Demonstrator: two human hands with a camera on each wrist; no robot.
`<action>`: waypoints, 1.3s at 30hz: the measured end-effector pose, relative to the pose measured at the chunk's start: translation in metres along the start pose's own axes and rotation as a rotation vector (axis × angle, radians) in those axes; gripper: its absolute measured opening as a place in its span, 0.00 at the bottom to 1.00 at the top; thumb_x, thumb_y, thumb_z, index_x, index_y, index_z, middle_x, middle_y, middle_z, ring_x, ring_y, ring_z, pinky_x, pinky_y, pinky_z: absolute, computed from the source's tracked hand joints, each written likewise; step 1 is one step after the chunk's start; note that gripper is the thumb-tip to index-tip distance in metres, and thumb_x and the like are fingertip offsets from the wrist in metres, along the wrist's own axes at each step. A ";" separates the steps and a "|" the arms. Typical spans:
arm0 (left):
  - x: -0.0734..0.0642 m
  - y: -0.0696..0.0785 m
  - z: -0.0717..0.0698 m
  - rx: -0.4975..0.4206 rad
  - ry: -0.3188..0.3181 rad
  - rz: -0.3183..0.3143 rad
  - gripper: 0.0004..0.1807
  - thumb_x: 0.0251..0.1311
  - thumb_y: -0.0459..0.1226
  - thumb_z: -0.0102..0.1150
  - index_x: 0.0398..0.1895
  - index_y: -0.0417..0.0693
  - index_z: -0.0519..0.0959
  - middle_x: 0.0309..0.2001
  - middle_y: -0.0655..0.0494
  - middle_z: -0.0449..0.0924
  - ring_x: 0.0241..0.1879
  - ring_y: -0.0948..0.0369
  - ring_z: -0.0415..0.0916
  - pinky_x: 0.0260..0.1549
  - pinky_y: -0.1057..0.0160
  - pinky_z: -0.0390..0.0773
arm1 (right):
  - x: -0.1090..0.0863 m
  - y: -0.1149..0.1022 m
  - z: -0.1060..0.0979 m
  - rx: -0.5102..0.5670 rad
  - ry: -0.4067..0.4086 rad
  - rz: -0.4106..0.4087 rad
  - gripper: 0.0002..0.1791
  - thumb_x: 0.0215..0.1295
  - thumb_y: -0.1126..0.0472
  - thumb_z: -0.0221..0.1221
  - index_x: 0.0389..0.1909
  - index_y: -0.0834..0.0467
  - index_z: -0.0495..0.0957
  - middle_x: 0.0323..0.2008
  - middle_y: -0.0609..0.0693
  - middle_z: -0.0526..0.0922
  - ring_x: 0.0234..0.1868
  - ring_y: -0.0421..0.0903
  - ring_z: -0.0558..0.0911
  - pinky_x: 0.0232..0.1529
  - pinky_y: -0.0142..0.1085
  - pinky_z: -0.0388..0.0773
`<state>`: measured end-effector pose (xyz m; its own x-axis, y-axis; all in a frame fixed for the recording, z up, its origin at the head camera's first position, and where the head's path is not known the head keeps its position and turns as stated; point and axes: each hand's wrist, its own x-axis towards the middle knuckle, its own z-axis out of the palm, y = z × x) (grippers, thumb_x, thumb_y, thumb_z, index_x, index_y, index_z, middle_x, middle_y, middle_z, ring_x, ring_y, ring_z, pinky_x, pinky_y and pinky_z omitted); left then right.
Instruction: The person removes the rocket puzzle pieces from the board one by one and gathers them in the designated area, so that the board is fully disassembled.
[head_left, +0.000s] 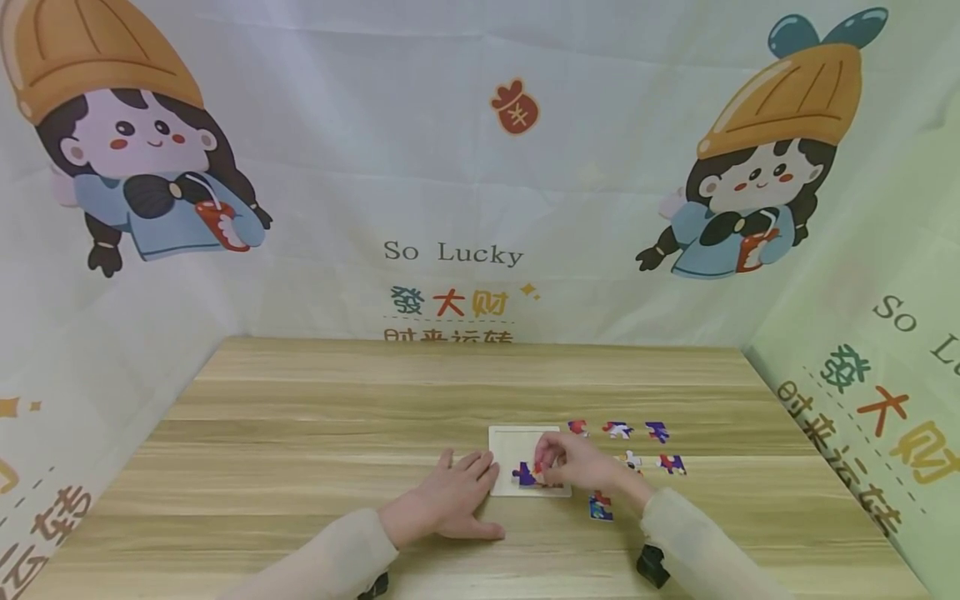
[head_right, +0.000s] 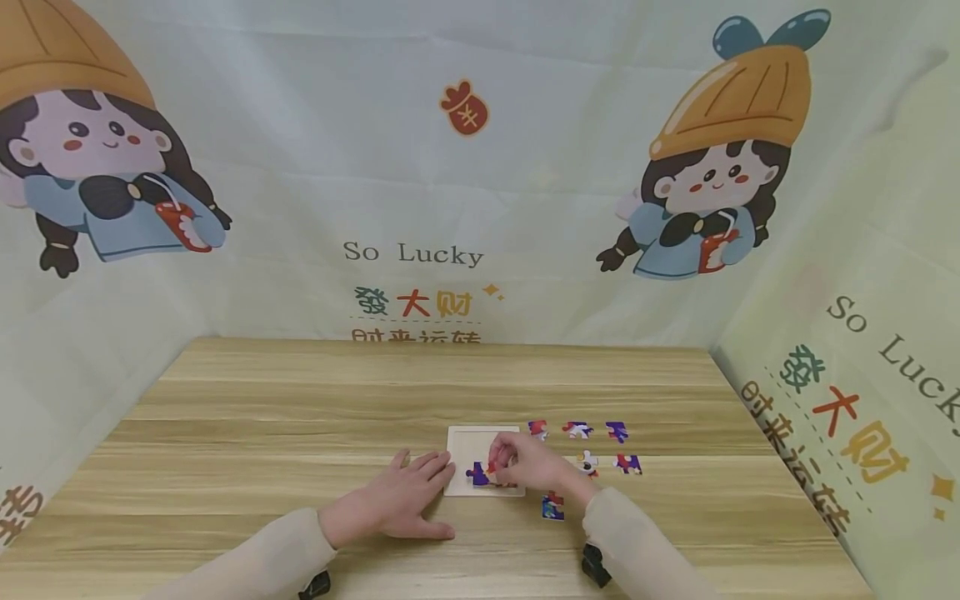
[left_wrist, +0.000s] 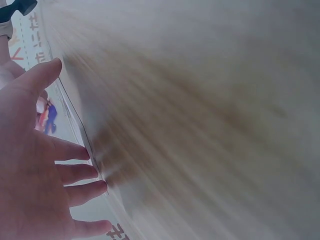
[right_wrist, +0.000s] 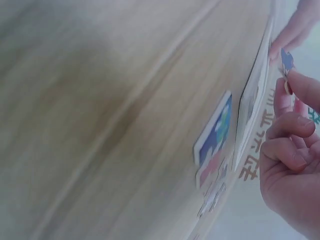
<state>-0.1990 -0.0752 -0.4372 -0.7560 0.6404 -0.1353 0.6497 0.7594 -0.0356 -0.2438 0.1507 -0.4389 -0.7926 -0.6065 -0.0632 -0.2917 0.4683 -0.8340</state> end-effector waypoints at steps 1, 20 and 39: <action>0.000 0.000 0.000 0.003 0.001 -0.001 0.48 0.47 0.68 0.42 0.63 0.43 0.60 0.63 0.47 0.55 0.62 0.53 0.52 0.54 0.44 0.53 | -0.001 0.000 -0.001 0.006 -0.003 -0.003 0.08 0.53 0.69 0.59 0.33 0.60 0.71 0.26 0.49 0.73 0.28 0.44 0.71 0.26 0.33 0.70; 0.000 -0.001 0.003 -0.012 0.016 -0.004 0.47 0.47 0.67 0.45 0.63 0.42 0.59 0.63 0.46 0.55 0.61 0.53 0.53 0.52 0.44 0.58 | -0.036 0.012 -0.039 -0.010 -0.007 -0.019 0.12 0.55 0.65 0.58 0.38 0.66 0.70 0.31 0.50 0.75 0.35 0.46 0.74 0.37 0.34 0.72; -0.001 -0.001 0.003 -0.068 0.009 -0.012 0.47 0.47 0.66 0.46 0.63 0.43 0.59 0.64 0.46 0.54 0.62 0.53 0.52 0.49 0.44 0.62 | -0.073 0.022 -0.079 0.061 -0.017 0.040 0.11 0.56 0.66 0.57 0.37 0.67 0.68 0.30 0.53 0.74 0.31 0.45 0.73 0.31 0.38 0.73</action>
<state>-0.1987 -0.0769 -0.4396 -0.7647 0.6318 -0.1266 0.6336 0.7730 0.0304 -0.2349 0.2557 -0.4092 -0.7937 -0.5990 -0.1057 -0.2269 0.4528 -0.8623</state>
